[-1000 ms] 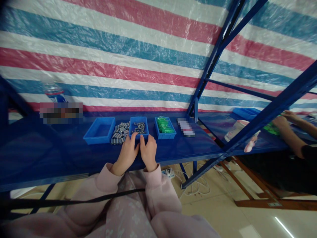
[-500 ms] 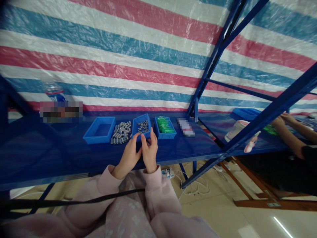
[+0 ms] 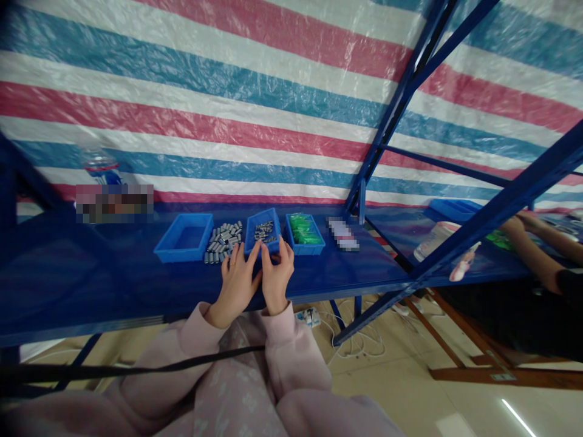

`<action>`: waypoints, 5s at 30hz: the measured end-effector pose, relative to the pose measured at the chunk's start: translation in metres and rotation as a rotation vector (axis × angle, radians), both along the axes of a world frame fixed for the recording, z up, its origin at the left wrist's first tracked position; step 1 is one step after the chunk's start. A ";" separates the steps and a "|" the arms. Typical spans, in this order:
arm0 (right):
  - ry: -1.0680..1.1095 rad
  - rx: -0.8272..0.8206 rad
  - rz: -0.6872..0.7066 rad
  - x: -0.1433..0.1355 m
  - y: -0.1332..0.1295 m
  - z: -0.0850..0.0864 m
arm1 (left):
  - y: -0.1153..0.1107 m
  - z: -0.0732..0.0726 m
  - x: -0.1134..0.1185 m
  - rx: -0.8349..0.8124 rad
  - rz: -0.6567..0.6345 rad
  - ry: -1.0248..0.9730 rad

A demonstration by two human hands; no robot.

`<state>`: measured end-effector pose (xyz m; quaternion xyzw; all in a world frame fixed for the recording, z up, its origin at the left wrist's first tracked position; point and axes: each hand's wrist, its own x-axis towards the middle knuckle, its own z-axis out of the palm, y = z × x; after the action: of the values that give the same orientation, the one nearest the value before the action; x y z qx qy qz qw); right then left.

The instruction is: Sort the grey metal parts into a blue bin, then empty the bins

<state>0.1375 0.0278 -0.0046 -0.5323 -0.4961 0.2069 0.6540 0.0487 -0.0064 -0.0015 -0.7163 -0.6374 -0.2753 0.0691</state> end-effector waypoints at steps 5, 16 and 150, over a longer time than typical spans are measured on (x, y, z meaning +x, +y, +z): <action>-0.119 0.026 -0.080 -0.005 -0.004 0.004 | 0.001 -0.003 -0.001 0.003 0.014 0.024; -0.285 0.107 -0.145 -0.009 -0.004 0.006 | 0.003 -0.005 -0.001 -0.021 0.003 0.050; 0.079 0.010 0.389 -0.013 -0.011 0.012 | 0.005 0.024 -0.039 0.115 -0.067 -0.850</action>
<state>0.1246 0.0167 0.0073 -0.4146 -0.5645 0.3478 0.6233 0.0095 -0.0014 0.0225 -0.5545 -0.5692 -0.5831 -0.1688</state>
